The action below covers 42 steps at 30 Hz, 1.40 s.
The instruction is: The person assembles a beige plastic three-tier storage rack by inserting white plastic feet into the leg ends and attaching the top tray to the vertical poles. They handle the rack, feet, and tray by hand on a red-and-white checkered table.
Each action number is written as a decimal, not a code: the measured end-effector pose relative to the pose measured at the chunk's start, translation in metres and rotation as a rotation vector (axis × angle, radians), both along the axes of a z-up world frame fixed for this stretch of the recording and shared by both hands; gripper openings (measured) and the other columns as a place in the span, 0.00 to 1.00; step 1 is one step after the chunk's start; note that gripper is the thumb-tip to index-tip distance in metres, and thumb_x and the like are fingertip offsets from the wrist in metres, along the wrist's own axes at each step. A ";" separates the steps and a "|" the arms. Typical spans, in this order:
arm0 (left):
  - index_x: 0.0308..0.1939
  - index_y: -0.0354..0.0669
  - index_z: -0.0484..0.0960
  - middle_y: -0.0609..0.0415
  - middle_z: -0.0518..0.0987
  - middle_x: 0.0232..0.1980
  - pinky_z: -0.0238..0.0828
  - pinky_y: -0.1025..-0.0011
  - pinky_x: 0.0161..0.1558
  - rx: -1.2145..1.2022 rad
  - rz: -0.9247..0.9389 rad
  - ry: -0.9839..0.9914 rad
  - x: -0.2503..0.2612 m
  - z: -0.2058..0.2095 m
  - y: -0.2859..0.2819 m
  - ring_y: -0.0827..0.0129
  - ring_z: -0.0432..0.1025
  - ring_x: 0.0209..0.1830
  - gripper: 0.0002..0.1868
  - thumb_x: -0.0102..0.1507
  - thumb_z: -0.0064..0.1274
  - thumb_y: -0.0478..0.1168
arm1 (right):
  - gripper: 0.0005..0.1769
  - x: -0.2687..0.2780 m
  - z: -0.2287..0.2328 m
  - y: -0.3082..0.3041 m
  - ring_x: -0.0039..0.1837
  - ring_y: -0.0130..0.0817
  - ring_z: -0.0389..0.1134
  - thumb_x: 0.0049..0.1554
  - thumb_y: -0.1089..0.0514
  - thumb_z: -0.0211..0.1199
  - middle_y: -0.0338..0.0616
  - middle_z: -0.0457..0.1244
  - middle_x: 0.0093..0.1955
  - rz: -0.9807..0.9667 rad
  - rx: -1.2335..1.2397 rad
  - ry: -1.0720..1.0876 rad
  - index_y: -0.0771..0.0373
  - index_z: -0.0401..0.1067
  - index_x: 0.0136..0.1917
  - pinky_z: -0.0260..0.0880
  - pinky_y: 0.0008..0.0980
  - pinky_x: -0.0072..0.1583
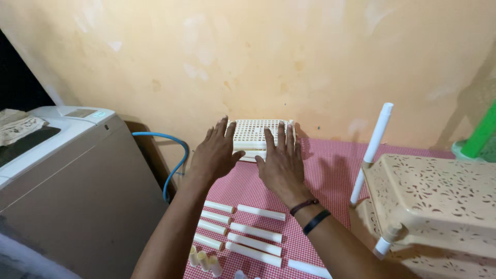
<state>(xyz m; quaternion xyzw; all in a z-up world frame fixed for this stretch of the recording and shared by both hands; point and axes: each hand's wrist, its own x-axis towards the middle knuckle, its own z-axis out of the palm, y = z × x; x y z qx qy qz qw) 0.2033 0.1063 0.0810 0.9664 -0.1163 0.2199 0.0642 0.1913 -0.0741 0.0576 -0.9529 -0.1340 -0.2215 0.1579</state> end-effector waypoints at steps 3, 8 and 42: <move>0.74 0.34 0.56 0.36 0.54 0.78 0.49 0.55 0.74 0.020 -0.061 -0.141 -0.051 0.016 -0.024 0.48 0.52 0.78 0.45 0.62 0.58 0.53 | 0.45 -0.046 0.016 -0.015 0.83 0.62 0.34 0.58 0.44 0.63 0.67 0.38 0.82 0.049 0.007 -0.142 0.65 0.49 0.79 0.40 0.61 0.77; 0.73 0.28 0.58 0.32 0.58 0.77 0.48 0.54 0.75 -0.015 -0.165 -0.303 -0.136 0.023 -0.064 0.46 0.55 0.78 0.41 0.65 0.53 0.52 | 0.44 -0.126 0.009 -0.058 0.84 0.57 0.38 0.59 0.42 0.63 0.67 0.42 0.81 0.138 0.031 -0.315 0.67 0.52 0.78 0.45 0.55 0.77; 0.70 0.36 0.68 0.39 0.70 0.74 0.56 0.50 0.79 -0.492 -0.837 -0.222 -0.229 -0.022 -0.398 0.48 0.68 0.72 0.27 0.72 0.48 0.48 | 0.25 -0.283 -0.018 -0.391 0.74 0.46 0.64 0.67 0.55 0.58 0.55 0.62 0.72 -0.301 0.438 -0.465 0.64 0.63 0.75 0.68 0.43 0.70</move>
